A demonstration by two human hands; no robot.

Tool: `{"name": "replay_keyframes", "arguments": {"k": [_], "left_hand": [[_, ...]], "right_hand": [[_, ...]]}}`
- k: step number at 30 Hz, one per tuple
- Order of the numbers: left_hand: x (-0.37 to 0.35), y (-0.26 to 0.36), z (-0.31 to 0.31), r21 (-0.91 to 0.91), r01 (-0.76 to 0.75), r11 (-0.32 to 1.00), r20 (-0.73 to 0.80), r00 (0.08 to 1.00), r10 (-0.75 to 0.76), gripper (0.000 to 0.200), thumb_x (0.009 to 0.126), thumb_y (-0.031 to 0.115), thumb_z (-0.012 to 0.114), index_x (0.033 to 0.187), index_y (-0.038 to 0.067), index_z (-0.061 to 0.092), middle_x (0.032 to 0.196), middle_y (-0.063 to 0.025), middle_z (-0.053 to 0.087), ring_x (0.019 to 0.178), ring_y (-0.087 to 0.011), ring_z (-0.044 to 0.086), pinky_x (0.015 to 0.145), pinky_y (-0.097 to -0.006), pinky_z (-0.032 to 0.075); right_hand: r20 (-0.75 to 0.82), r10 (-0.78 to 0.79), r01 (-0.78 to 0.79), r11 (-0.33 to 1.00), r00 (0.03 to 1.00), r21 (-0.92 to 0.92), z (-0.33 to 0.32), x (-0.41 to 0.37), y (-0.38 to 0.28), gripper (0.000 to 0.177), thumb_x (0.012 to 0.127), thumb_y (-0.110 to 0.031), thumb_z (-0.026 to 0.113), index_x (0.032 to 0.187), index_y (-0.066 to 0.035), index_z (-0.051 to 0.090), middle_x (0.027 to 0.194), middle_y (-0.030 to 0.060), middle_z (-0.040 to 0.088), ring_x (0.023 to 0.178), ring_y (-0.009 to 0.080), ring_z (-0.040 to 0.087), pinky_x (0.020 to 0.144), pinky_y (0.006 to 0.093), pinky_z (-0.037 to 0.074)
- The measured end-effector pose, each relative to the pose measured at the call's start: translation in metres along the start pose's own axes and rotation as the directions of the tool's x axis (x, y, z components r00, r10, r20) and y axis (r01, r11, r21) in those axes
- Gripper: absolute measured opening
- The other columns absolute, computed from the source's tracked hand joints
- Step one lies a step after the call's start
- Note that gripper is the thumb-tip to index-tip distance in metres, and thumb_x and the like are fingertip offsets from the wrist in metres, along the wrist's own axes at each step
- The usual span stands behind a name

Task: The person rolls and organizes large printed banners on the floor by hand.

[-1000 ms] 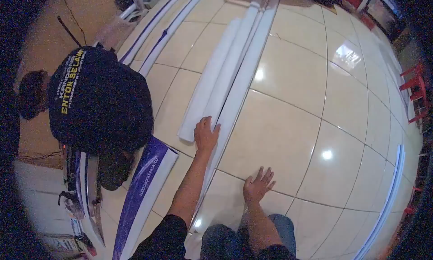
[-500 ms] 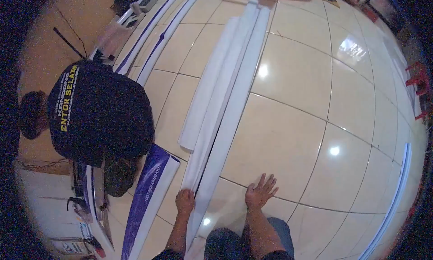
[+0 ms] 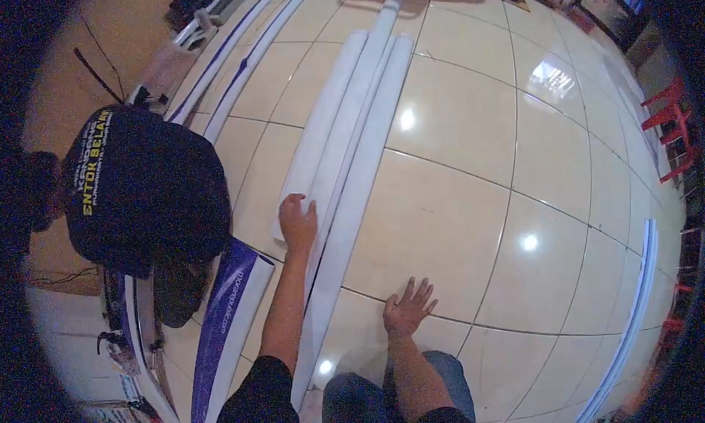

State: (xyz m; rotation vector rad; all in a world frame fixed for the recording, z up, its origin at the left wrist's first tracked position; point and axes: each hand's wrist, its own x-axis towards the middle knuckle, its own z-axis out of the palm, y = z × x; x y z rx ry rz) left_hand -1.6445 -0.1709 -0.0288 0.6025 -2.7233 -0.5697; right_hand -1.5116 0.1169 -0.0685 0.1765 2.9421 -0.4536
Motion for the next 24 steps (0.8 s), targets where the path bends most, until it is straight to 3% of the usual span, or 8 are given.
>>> {"name": "replay_keyframes", "arguments": {"k": [3,4,13,15,17,19,22,24], "left_hand": [[-0.034,-0.010,0.029,0.107,-0.012,0.994,0.029,1.000,0.009,0.040,0.088,0.029,0.061,0.119,0.004,0.057,0.115,-0.0180,0.056,0.109,-0.0347,0.050,0.092,-0.0464,0.040],[-0.052,-0.022,0.036,0.178,-0.078,0.981,-0.091,0.991,0.095,0.039,0.083,0.021,0.067,0.116,0.002,0.060,0.102,-0.0163,0.058,0.096,-0.0340,0.054,0.083,-0.0458,0.044],[-0.175,-0.079,0.007,0.162,-0.126,0.979,-0.148,0.977,0.151,0.023,0.084,0.012,0.065,0.105,0.003,0.065,0.092,-0.0133,0.059,0.087,-0.0302,0.055,0.078,-0.0433,0.045],[-0.223,-0.090,-0.019,0.161,-0.104,0.981,-0.083,0.990,0.118,0.023,0.082,0.010,0.066,0.104,0.003,0.065,0.091,-0.0144,0.059,0.087,-0.0308,0.054,0.079,-0.0438,0.045],[-0.273,-0.098,-0.056,0.301,-0.232,0.925,-0.017,0.968,0.249,0.024,0.080,0.009,0.067,0.103,0.003,0.064,0.090,-0.0151,0.058,0.087,-0.0320,0.054,0.080,-0.0446,0.044],[-0.355,-0.143,-0.063,0.225,0.055,0.973,0.025,0.998,-0.062,0.017,0.079,0.010,0.066,0.095,0.005,0.064,0.091,-0.0124,0.057,0.090,-0.0323,0.052,0.080,-0.0439,0.043],[-0.421,-0.161,-0.101,0.291,0.019,0.957,0.038,0.999,-0.032,0.020,0.078,0.013,0.067,0.096,0.005,0.063,0.088,-0.0137,0.056,0.087,-0.0340,0.053,0.079,-0.0446,0.043],[-0.426,-0.158,-0.118,0.397,-0.142,0.907,0.137,0.986,0.094,0.026,0.076,0.018,0.069,0.097,0.004,0.062,0.087,-0.0141,0.056,0.088,-0.0350,0.053,0.080,-0.0474,0.042]], "right_hand": [[0.006,0.005,-0.005,1.000,1.000,-0.002,0.002,-0.002,-0.002,0.067,0.082,-0.030,0.054,0.143,-0.010,0.034,0.153,0.0184,0.017,0.143,0.0362,0.012,0.112,0.0588,0.004],[0.027,0.009,-0.008,1.000,1.000,-0.005,0.001,0.000,-0.003,0.068,0.082,-0.030,0.054,0.143,-0.010,0.034,0.153,0.0184,0.017,0.143,0.0363,0.011,0.112,0.0588,0.004],[0.003,-0.009,0.009,1.000,1.000,-0.015,0.003,-0.001,0.000,0.069,0.083,-0.031,0.054,0.144,-0.010,0.032,0.154,0.0184,0.016,0.143,0.0364,0.012,0.112,0.0593,0.005],[0.004,-0.002,0.002,1.000,1.000,-0.006,0.006,-0.002,0.002,0.069,0.083,-0.031,0.054,0.144,-0.010,0.032,0.154,0.0185,0.016,0.142,0.0366,0.012,0.112,0.0594,0.005],[-0.043,-0.024,0.023,0.999,0.999,-0.029,0.012,-0.004,0.005,0.068,0.083,-0.031,0.053,0.144,-0.010,0.032,0.153,0.0186,0.016,0.142,0.0366,0.013,0.111,0.0598,0.005],[-0.040,-0.021,0.021,1.000,0.999,-0.011,0.010,-0.005,0.004,0.068,0.083,-0.031,0.053,0.144,-0.010,0.032,0.153,0.0185,0.017,0.142,0.0363,0.013,0.111,0.0599,0.006],[-0.029,-0.012,0.012,1.000,0.999,0.005,0.007,-0.004,0.003,0.067,0.083,-0.031,0.053,0.144,-0.010,0.033,0.153,0.0182,0.017,0.142,0.0359,0.014,0.111,0.0599,0.006],[-0.016,0.000,0.000,1.000,1.000,0.004,0.009,-0.002,0.003,0.067,0.083,-0.031,0.053,0.144,-0.010,0.033,0.153,0.0181,0.018,0.142,0.0357,0.014,0.111,0.0598,0.007]]}}
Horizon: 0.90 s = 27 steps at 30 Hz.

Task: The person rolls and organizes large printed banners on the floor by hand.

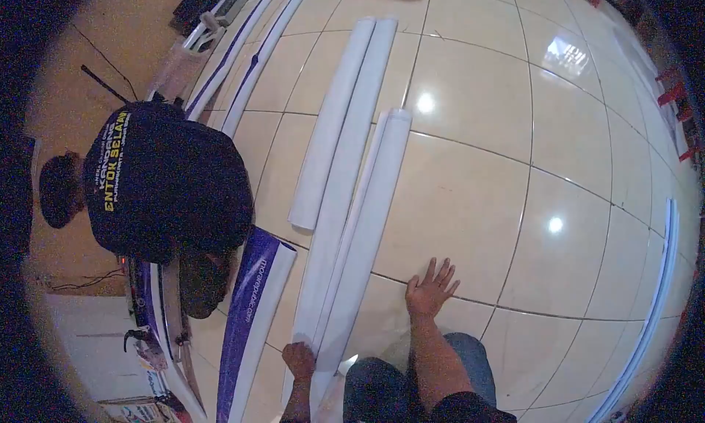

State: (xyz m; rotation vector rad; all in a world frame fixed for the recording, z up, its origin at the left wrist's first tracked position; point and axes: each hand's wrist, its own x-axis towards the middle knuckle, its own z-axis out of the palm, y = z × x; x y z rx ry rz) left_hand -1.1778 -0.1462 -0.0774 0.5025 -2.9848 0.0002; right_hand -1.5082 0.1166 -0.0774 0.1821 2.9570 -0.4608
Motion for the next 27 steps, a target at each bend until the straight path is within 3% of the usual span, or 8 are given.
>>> {"name": "replay_keyframes", "arguments": {"k": [2,3,4,6,13,19,25,27], "left_hand": [[0.035,0.035,-0.015,-0.175,0.151,0.973,0.275,0.956,-0.099,0.035,0.075,0.026,0.070,0.100,0.004,0.061,0.092,-0.0146,0.058,0.093,-0.0353,0.054,0.082,-0.0490,0.041],[0.048,0.058,0.000,-0.228,0.049,0.973,0.142,0.990,-0.017,0.041,0.075,0.034,0.070,0.102,0.004,0.061,0.101,-0.0146,0.059,0.100,-0.0350,0.053,0.085,-0.0482,0.041],[0.085,0.092,-0.014,-0.257,0.055,0.965,0.306,0.952,0.027,0.049,0.076,0.040,0.069,0.108,0.005,0.061,0.109,-0.0152,0.057,0.104,-0.0346,0.052,0.088,-0.0477,0.040],[0.137,0.138,-0.009,-0.209,-0.115,0.971,0.090,0.987,0.136,0.052,0.077,0.038,0.069,0.116,0.005,0.060,0.116,-0.0143,0.054,0.107,-0.0336,0.050,0.090,-0.0492,0.040],[0.264,0.178,0.060,-0.274,-0.165,0.947,-0.078,0.986,0.149,0.045,0.083,0.027,0.063,0.122,0.006,0.058,0.120,-0.0136,0.053,0.110,-0.0345,0.048,0.096,-0.0498,0.037],[0.466,0.234,0.078,-0.283,-0.215,0.935,-0.252,0.957,0.144,0.043,0.085,0.023,0.060,0.122,0.003,0.056,0.121,-0.0158,0.054,0.110,-0.0362,0.048,0.096,-0.0504,0.037],[0.574,0.245,0.044,-0.120,-0.114,0.986,-0.190,0.978,0.089,0.079,0.074,0.051,0.064,0.141,0.017,0.041,0.153,-0.0196,0.015,0.142,-0.0410,0.005,0.105,-0.0714,0.009],[0.579,0.232,0.034,-0.097,0.027,0.995,0.036,0.999,-0.024,0.092,0.068,0.061,0.065,0.145,0.022,0.034,0.155,-0.0190,0.007,0.143,-0.0412,-0.003,0.101,-0.0762,0.000]], "right_hand": [[-0.013,-0.007,0.006,0.999,1.000,-0.033,0.002,-0.001,0.001,0.067,0.083,-0.032,0.052,0.144,-0.011,0.033,0.154,0.0178,0.017,0.142,0.0359,0.014,0.112,0.0600,0.007],[-0.006,-0.002,0.002,0.999,1.000,-0.036,0.001,-0.004,0.001,0.067,0.083,-0.032,0.052,0.144,-0.011,0.033,0.154,0.0178,0.017,0.142,0.0359,0.014,0.112,0.0600,0.007],[0.007,0.007,-0.007,1.000,1.000,-0.027,0.001,-0.003,0.000,0.067,0.083,-0.033,0.052,0.144,-0.011,0.034,0.154,0.0178,0.017,0.142,0.0359,0.013,0.112,0.0599,0.006],[0.005,0.014,-0.013,1.000,1.000,-0.027,-0.001,0.001,0.001,0.067,0.083,-0.034,0.051,0.144,-0.011,0.034,0.154,0.0179,0.017,0.142,0.0359,0.013,0.112,0.0598,0.005],[-0.006,-0.020,0.020,0.999,1.000,-0.029,0.000,0.001,0.002,0.067,0.081,-0.031,0.053,0.143,-0.010,0.035,0.153,0.0189,0.018,0.142,0.0366,0.014,0.112,0.0602,0.007],[-0.013,-0.020,0.020,0.999,1.000,-0.033,0.000,0.004,0.002,0.067,0.079,-0.032,0.055,0.140,-0.009,0.039,0.151,0.0193,0.020,0.141,0.0374,0.015,0.111,0.0613,0.009],[0.029,-0.012,0.013,0.998,1.000,-0.063,0.002,0.005,0.001,0.068,0.079,-0.032,0.057,0.140,-0.008,0.039,0.152,0.0195,0.020,0.141,0.0368,0.015,0.111,0.0611,0.008],[0.020,-0.022,0.024,0.996,1.000,-0.088,0.001,0.006,-0.001,0.069,0.079,-0.032,0.057,0.140,-0.007,0.038,0.151,0.0213,0.020,0.141,0.0393,0.015,0.110,0.0622,0.008]]}}
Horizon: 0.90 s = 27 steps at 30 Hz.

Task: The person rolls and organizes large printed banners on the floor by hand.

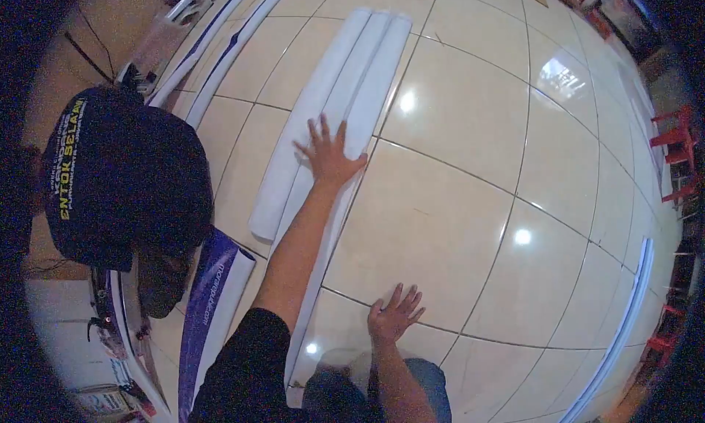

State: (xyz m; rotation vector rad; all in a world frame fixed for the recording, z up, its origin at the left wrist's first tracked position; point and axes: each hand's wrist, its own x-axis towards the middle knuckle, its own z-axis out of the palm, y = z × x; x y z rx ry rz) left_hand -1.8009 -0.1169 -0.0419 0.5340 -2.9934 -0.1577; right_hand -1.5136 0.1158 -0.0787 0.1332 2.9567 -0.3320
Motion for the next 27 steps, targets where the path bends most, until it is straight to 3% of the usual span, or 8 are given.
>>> {"name": "replay_keyframes", "arguments": {"k": [3,7,9,13,14,24,26,27], "left_hand": [[-0.002,-0.020,0.000,-0.053,0.205,0.977,0.103,0.975,-0.199,0.094,0.066,0.066,0.065,0.145,0.027,0.033,0.155,-0.0193,0.009,0.142,-0.0425,-0.001,0.099,-0.0781,0.001],[0.007,-0.040,0.001,-0.053,0.266,0.963,0.176,0.951,-0.253,0.095,0.067,0.068,0.064,0.146,0.028,0.031,0.155,-0.0192,0.008,0.142,-0.0432,0.000,0.099,-0.0780,0.002],[0.023,-0.048,-0.002,-0.064,0.302,0.951,0.212,0.936,-0.283,0.096,0.067,0.069,0.064,0.147,0.028,0.029,0.155,-0.0194,0.008,0.141,-0.0439,0.001,0.098,-0.0784,0.004],[0.056,-0.063,0.009,-0.053,0.313,0.948,0.191,0.935,-0.298,0.096,0.066,0.069,0.064,0.147,0.029,0.029,0.154,-0.0194,0.009,0.141,-0.0445,0.003,0.098,-0.0785,0.005],[0.069,-0.065,0.009,-0.052,0.330,0.942,0.194,0.929,-0.315,0.096,0.066,0.069,0.064,0.147,0.029,0.029,0.154,-0.0194,0.010,0.141,-0.0445,0.003,0.098,-0.0785,0.005],[0.301,-0.114,0.030,-0.086,0.401,0.912,0.114,0.913,-0.391,0.098,0.068,0.071,0.063,0.148,0.028,0.027,0.155,-0.0183,0.010,0.141,-0.0426,0.010,0.102,-0.0746,0.006],[0.344,-0.145,0.027,-0.565,0.350,0.747,0.041,0.917,-0.398,0.088,0.078,0.061,0.062,0.147,0.018,0.028,0.152,-0.0224,0.016,0.141,-0.0401,0.015,0.106,-0.0682,0.014],[0.351,-0.173,0.024,-0.819,0.247,0.518,0.035,0.923,-0.383,0.080,0.084,0.056,0.057,0.148,0.017,0.027,0.153,-0.0188,0.017,0.141,-0.0358,0.019,0.108,-0.0628,0.015]], "right_hand": [[0.034,-0.015,0.013,0.998,0.999,0.061,0.006,-0.001,0.006,0.069,0.079,-0.031,0.058,0.140,-0.007,0.037,0.150,0.0238,0.019,0.140,0.0425,0.012,0.108,0.0645,0.007],[0.099,0.014,-0.020,0.998,0.995,0.064,-0.003,0.017,-0.006,0.069,0.080,-0.030,0.058,0.141,-0.008,0.035,0.150,0.0265,0.017,0.140,0.0449,0.010,0.107,0.0665,0.006],[0.149,-0.138,0.101,0.967,0.979,0.235,-0.025,0.087,-0.050,0.067,0.081,-0.030,0.058,0.141,-0.009,0.035,0.151,0.0249,0.015,0.140,0.0436,0.009,0.106,0.0670,0.005],[0.042,-0.254,0.249,0.963,0.966,0.103,-0.015,0.212,-0.129,0.064,0.084,-0.032,0.054,0.141,-0.010,0.037,0.152,0.0222,0.017,0.141,0.0428,0.010,0.108,0.0657,0.004],[-0.003,-0.313,0.313,0.950,0.950,0.003,-0.008,0.227,-0.142,0.063,0.084,-0.033,0.053,0.141,-0.011,0.037,0.152,0.0214,0.018,0.141,0.0427,0.010,0.109,0.0651,0.004],[0.130,-0.236,0.238,0.971,0.963,0.002,-0.001,0.237,-0.143,0.066,0.080,-0.033,0.053,0.142,-0.015,0.039,0.151,0.0234,0.019,0.139,0.0470,0.012,0.109,0.0656,0.004],[0.076,-0.276,0.275,0.961,0.958,0.028,0.005,0.238,-0.140,0.066,0.080,-0.033,0.053,0.142,-0.017,0.038,0.151,0.0234,0.021,0.139,0.0476,0.015,0.109,0.0661,0.005],[0.096,-0.258,0.257,0.966,0.961,0.021,0.006,0.238,-0.138,0.067,0.079,-0.034,0.053,0.142,-0.017,0.037,0.150,0.0236,0.023,0.139,0.0475,0.015,0.109,0.0659,0.004]]}}
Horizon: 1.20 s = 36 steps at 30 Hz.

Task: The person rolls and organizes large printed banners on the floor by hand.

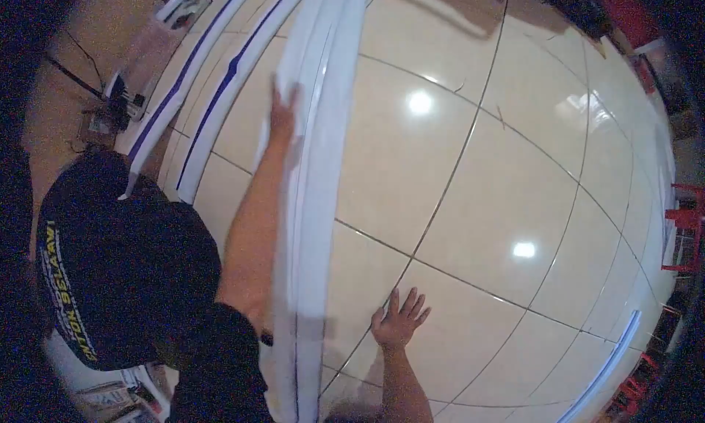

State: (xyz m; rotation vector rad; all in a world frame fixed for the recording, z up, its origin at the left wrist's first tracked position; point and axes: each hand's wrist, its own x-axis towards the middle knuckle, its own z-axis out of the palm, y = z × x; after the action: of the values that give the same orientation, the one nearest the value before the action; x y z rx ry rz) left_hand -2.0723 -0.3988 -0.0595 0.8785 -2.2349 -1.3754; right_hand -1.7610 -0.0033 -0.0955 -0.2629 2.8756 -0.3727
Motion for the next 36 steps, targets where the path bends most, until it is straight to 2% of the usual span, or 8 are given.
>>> {"name": "replay_keyframes", "arguments": {"k": [3,8,12,19,20,25,30,36], "left_hand": [[-0.027,-0.015,-0.091,0.133,-0.280,0.951,-0.007,0.959,0.284,0.055,0.098,0.028,0.044,0.142,-0.002,0.031,0.142,-0.0278,0.036,0.134,-0.0395,0.032,0.111,-0.0415,0.025],[-0.155,-0.141,-0.204,0.811,-0.363,0.459,0.346,0.930,0.125,0.057,0.091,0.022,0.050,0.142,0.003,0.033,0.149,-0.0262,0.022,0.140,-0.0408,0.019,0.112,-0.0569,0.013],[-0.156,-0.131,-0.203,0.774,-0.129,0.620,0.102,0.992,0.079,0.064,0.088,0.024,0.054,0.145,0.006,0.029,0.152,-0.0242,0.016,0.142,-0.0387,0.015,0.112,-0.0598,0.010],[-0.137,-0.136,-0.223,0.742,-0.119,0.659,0.183,0.983,-0.029,0.077,0.081,0.034,0.060,0.144,0.004,0.028,0.150,-0.0274,0.017,0.140,-0.0429,0.014,0.110,-0.0629,0.006],[-0.132,-0.138,-0.222,0.731,-0.103,0.674,0.169,0.985,-0.032,0.077,0.081,0.034,0.060,0.144,0.004,0.028,0.150,-0.0274,0.017,0.140,-0.0429,0.014,0.110,-0.0629,0.006],[-0.132,-0.134,-0.230,0.687,-0.095,0.720,0.180,0.983,-0.042,0.075,0.081,0.036,0.058,0.142,0.003,0.032,0.149,-0.0286,0.020,0.139,-0.0441,0.018,0.109,-0.0650,0.006],[-0.130,-0.133,-0.233,0.692,-0.052,0.720,0.173,0.980,-0.096,0.072,0.081,0.038,0.057,0.140,0.004,0.035,0.147,-0.0285,0.023,0.138,-0.0433,0.019,0.109,-0.0651,0.005],[-0.125,-0.128,-0.237,0.685,-0.014,0.728,0.179,0.972,-0.150,0.064,0.089,0.045,0.048,0.137,0.004,0.041,0.146,-0.0273,0.027,0.138,-0.0401,0.023,0.111,-0.0625,0.007]], "right_hand": [[-0.002,-0.005,0.005,0.998,1.000,-0.065,0.002,-0.001,0.000,0.067,0.078,-0.035,0.053,0.142,-0.017,0.038,0.149,0.0238,0.024,0.138,0.0473,0.017,0.109,0.0658,0.005],[-0.011,-0.006,0.006,0.997,1.000,-0.082,0.003,0.000,-0.001,0.069,0.078,-0.032,0.051,0.143,-0.016,0.034,0.150,0.0234,0.022,0.138,0.0476,0.017,0.108,0.0661,0.008],[-0.042,-0.062,0.058,0.994,0.997,-0.090,0.007,-0.001,0.001,0.073,0.078,-0.031,0.051,0.146,-0.016,0.028,0.152,0.0248,0.017,0.138,0.0482,0.016,0.109,0.0660,0.007],[-0.075,-0.165,0.138,0.950,0.984,-0.281,0.007,0.031,-0.026,0.072,0.077,-0.020,0.054,0.144,-0.011,0.028,0.150,0.0266,0.019,0.134,0.0460,0.026,0.108,0.0643,0.018],[-0.249,0.064,0.006,0.963,0.966,0.269,0.011,0.057,-0.064,0.071,0.076,-0.013,0.054,0.142,-0.009,0.029,0.148,0.0269,0.022,0.128,0.0437,0.033,0.104,0.0602,0.027],[-0.291,-0.342,0.447,0.741,0.894,0.502,-0.047,0.273,-0.347,0.055,0.080,-0.014,0.064,0.131,-0.004,0.045,0.145,0.0272,0.027,0.131,0.0431,0.033,0.107,0.0511,0.030],[-0.172,-0.293,0.330,0.908,0.940,0.256,0.011,0.449,-0.513,0.088,0.081,-0.056,0.059,0.148,-0.011,0.022,0.148,0.0378,0.005,0.138,0.0501,0.016,0.108,0.0632,0.015],[-0.380,-0.213,0.344,0.883,0.900,0.319,0.033,0.568,-0.541,0.092,0.074,-0.053,0.063,0.144,-0.003,0.030,0.143,0.0398,0.018,0.131,0.0510,0.028,0.111,0.0513,0.021]]}}
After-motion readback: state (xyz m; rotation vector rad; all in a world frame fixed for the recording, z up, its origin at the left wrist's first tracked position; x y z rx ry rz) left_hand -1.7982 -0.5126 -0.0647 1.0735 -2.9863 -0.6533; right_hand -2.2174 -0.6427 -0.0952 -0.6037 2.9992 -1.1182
